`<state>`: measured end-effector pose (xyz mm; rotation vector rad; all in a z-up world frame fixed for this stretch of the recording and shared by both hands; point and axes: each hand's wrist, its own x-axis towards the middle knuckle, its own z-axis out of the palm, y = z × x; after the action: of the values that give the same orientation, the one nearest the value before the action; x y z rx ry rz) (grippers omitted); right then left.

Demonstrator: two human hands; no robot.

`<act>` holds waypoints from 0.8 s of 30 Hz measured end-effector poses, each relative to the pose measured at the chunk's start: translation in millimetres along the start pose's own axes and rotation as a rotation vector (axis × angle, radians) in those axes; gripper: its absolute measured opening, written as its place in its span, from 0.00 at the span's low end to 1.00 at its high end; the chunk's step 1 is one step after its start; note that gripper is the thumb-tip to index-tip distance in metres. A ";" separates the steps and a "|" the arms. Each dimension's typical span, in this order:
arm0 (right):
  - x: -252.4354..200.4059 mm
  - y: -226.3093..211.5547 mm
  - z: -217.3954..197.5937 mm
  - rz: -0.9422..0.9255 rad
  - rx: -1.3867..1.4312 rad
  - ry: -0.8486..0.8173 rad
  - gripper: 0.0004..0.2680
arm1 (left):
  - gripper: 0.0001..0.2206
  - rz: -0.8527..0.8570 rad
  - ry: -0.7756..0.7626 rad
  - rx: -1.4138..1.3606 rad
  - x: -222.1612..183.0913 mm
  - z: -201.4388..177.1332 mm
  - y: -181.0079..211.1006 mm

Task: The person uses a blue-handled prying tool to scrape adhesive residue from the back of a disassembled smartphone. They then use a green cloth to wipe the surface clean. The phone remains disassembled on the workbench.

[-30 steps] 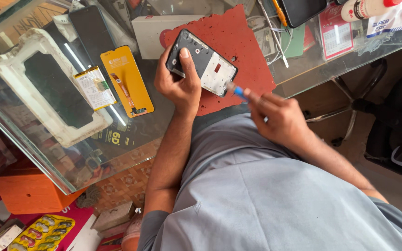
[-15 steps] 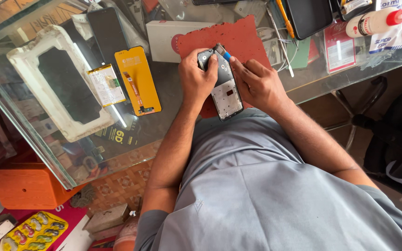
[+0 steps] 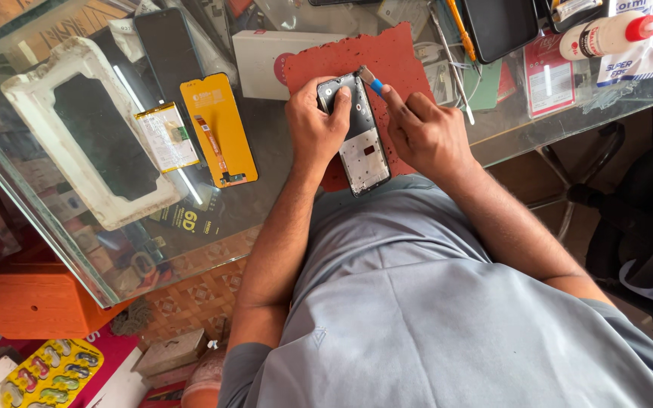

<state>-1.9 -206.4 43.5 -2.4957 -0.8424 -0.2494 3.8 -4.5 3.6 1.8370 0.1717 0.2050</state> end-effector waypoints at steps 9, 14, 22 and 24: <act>1.4 3.0 -5.9 -0.085 -0.031 0.027 0.17 | 0.07 -0.009 -0.042 0.002 4.6 -4.9 -0.4; -1.1 -3.0 -14.6 0.138 0.168 -0.106 0.14 | 0.07 -0.002 -0.287 0.147 32.2 -24.9 -4.8; 19.7 2.8 -16.3 0.153 0.187 -0.176 0.13 | 0.16 -0.019 -0.588 0.515 86.3 -22.4 -13.9; 17.1 6.9 -17.0 0.154 0.279 -0.176 0.11 | 0.18 -0.033 -0.620 0.571 93.3 -17.8 -9.7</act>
<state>15.6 -210.9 60.9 -2.3250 -0.6940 0.1344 90.5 35.6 3.8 2.3674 -0.1958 -0.4859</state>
